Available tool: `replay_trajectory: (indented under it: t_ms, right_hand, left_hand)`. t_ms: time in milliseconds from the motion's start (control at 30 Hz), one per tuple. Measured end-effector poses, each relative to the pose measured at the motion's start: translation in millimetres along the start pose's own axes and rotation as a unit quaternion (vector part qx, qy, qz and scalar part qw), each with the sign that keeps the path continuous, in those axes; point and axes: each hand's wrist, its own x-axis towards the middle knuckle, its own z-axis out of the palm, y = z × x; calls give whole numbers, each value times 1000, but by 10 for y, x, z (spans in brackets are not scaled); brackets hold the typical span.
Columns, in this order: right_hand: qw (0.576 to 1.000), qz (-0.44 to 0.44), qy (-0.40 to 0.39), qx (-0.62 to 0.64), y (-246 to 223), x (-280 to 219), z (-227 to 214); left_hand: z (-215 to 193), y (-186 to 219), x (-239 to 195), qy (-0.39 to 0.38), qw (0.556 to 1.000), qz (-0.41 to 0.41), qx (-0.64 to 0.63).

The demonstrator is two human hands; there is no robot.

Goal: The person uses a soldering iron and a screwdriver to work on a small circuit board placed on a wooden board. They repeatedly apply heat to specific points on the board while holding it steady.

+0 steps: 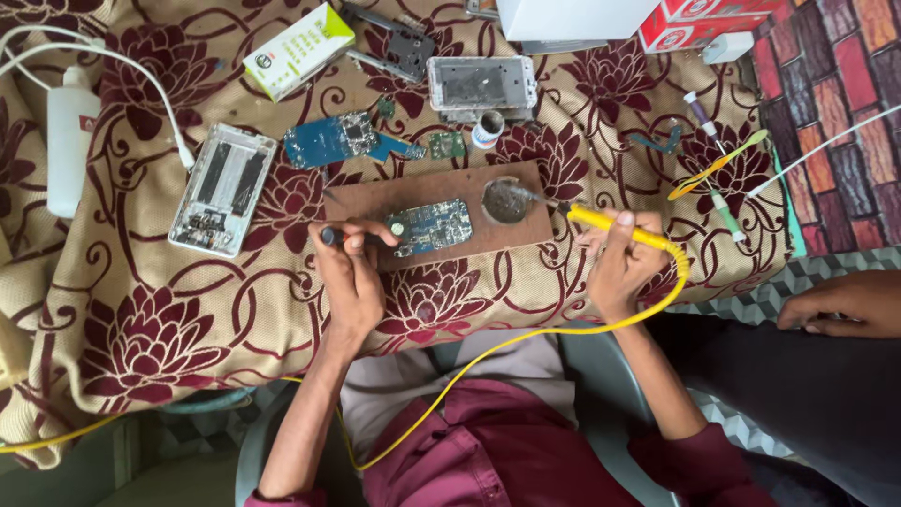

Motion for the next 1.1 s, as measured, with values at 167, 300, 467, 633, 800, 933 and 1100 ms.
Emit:
replay_trajectory:
  t_ms: [167, 300, 467, 633, 800, 933, 1100]
  right_hand:
    - [1000, 15, 4, 23, 30, 22, -26]
    - [975, 110, 95, 165, 56, 26, -87]
    - [929, 206, 150, 268, 136, -139, 1]
    - [938, 199, 102, 266, 261, -328, 153]
    - [958, 136, 48, 248, 322, -394, 233]
    - [960, 131, 22, 246, 364, -437, 225]
    - [963, 128, 24, 236, 345, -484, 236]
  left_hand:
    - [-11, -6, -3, 3, 1000, 4, 24]
    - [12, 8, 5, 4, 1000, -12, -9]
    - [-21, 20, 10, 8, 999, 0, 33]
    - [-47, 35, 7, -5, 998, 9, 56]
    - [-33, 44, 13, -7, 999, 22, 42]
    - [-19, -23, -24, 8, 999, -16, 34]
    - [-34, -77, -67, 30, 998, -5, -61]
